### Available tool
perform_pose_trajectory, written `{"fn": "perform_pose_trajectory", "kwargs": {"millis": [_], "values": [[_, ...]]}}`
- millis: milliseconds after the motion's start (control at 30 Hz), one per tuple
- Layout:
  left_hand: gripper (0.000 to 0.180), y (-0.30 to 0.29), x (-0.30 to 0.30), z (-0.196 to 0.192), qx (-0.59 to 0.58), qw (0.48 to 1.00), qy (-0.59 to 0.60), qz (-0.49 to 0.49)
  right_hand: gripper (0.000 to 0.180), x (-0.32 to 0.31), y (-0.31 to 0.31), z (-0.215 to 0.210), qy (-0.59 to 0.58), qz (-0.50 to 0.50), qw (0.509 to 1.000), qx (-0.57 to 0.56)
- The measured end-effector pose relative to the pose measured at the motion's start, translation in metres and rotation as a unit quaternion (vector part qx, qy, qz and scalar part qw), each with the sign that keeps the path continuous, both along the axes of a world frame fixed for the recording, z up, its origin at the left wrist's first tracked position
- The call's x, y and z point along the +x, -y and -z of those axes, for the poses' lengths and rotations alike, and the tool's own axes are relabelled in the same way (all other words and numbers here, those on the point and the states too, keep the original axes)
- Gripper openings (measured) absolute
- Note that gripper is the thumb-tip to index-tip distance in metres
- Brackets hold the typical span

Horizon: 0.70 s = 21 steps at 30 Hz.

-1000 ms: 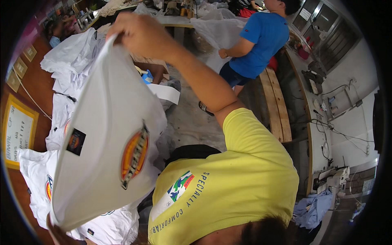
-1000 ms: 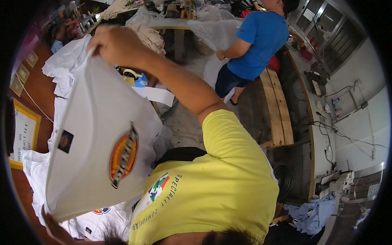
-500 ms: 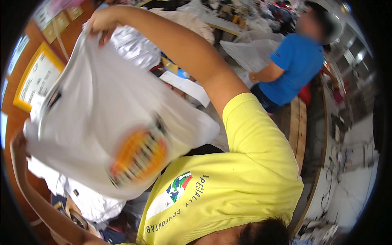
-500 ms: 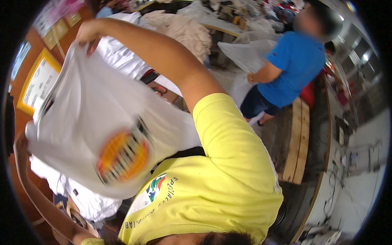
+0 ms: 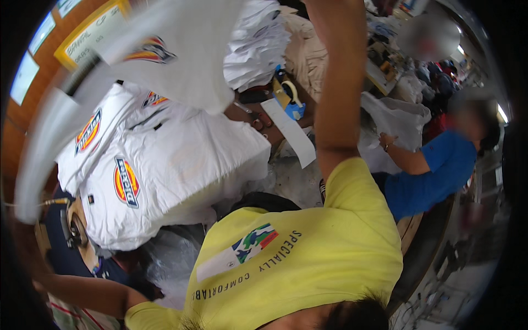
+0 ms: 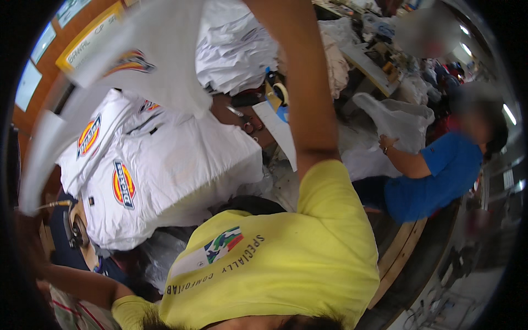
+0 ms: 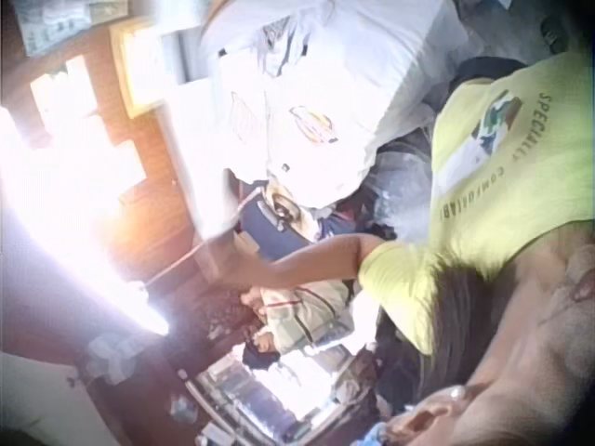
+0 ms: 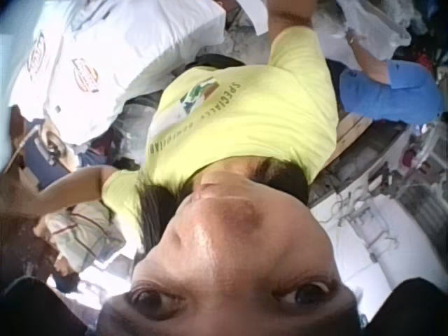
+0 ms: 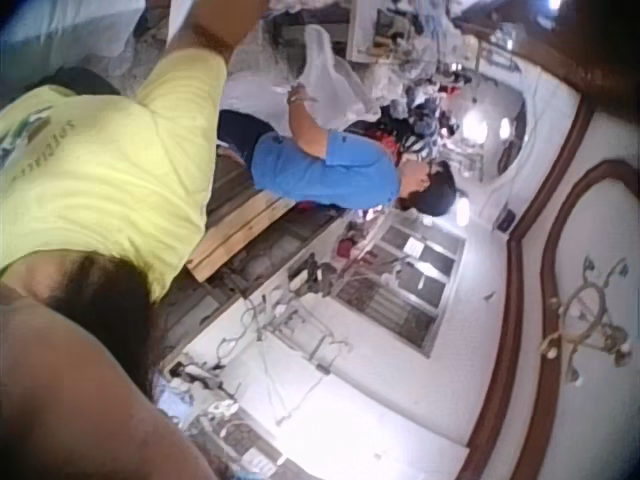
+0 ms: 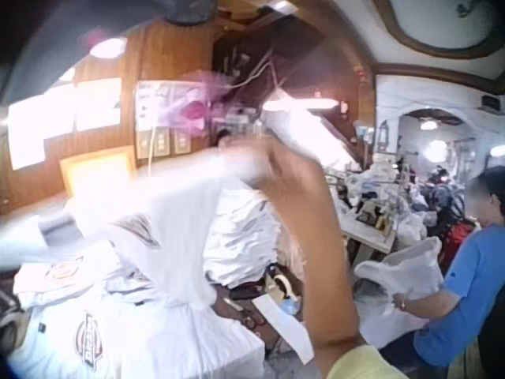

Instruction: The person trims excess white material from the inside necklines of white t-shirts using shears and folds the garments.

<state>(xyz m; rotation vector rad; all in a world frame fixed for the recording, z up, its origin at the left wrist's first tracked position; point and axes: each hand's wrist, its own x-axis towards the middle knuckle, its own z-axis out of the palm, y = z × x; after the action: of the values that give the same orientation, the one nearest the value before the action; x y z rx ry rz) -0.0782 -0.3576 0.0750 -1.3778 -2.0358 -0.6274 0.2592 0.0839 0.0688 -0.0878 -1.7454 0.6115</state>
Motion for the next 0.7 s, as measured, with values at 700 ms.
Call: {"fn": "perform_pose_trajectory", "kwargs": {"millis": [700], "values": [[0.025, -0.004, 0.089, 0.3, -0.25, 0.69, 0.679, 0.011, 0.015, 0.072, 0.058, 0.271, 0.578, -0.267, 0.691, -0.343]]}}
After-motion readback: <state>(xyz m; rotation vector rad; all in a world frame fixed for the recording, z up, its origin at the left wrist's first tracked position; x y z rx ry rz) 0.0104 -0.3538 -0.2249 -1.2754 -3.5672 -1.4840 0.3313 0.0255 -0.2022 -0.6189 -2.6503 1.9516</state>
